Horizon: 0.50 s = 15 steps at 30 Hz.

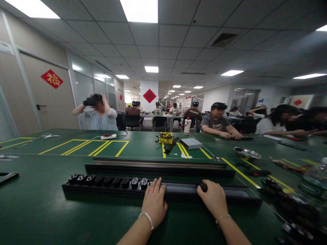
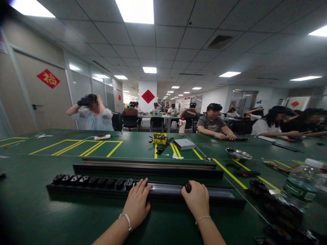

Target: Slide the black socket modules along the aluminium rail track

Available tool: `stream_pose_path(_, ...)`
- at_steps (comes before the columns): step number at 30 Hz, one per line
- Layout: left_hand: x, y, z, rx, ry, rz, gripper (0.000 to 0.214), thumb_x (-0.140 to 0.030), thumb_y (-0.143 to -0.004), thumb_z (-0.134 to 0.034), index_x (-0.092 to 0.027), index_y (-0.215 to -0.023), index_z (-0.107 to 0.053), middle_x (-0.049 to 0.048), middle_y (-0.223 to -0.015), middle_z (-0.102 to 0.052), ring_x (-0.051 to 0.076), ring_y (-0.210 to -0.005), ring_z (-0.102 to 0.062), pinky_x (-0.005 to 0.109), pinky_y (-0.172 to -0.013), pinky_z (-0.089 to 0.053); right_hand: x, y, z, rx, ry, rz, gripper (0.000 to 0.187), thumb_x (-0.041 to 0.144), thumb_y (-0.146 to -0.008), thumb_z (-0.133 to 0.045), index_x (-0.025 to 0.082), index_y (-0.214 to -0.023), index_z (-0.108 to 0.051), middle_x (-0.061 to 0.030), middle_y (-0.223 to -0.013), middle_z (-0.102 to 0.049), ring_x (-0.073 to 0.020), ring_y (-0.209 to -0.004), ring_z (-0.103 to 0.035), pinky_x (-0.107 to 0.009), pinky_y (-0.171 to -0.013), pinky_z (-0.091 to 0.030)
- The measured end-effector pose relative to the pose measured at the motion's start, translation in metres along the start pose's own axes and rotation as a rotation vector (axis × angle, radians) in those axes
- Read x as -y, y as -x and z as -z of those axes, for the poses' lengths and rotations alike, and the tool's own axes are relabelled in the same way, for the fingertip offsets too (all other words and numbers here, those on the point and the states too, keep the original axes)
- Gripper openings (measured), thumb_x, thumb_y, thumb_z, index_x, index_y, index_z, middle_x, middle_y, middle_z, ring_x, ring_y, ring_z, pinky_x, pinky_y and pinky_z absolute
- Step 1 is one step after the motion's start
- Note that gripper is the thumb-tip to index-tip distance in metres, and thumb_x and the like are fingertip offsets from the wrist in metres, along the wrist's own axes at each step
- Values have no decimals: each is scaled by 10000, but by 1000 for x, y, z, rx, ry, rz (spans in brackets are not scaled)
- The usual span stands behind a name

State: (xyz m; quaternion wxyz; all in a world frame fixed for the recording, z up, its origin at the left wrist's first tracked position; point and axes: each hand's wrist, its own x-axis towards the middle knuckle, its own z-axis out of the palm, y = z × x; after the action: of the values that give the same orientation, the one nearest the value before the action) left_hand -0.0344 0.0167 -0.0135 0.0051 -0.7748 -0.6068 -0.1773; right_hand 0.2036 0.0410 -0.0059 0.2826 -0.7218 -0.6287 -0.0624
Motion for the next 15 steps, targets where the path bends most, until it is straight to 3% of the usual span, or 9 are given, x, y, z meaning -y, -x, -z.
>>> stream_pose_path(15,3,-1,-5,-20,15,-12,555,-233,-693,-425,-268,-1247,-422,-8,-1440,-264,207,-1323,-190,395,-1058,-188,1,0,1,22,-25,-31,324,360,-743,-418,156,-927,-589,-81,-950,-635,-217,-954,-541,-384,-977,-221)
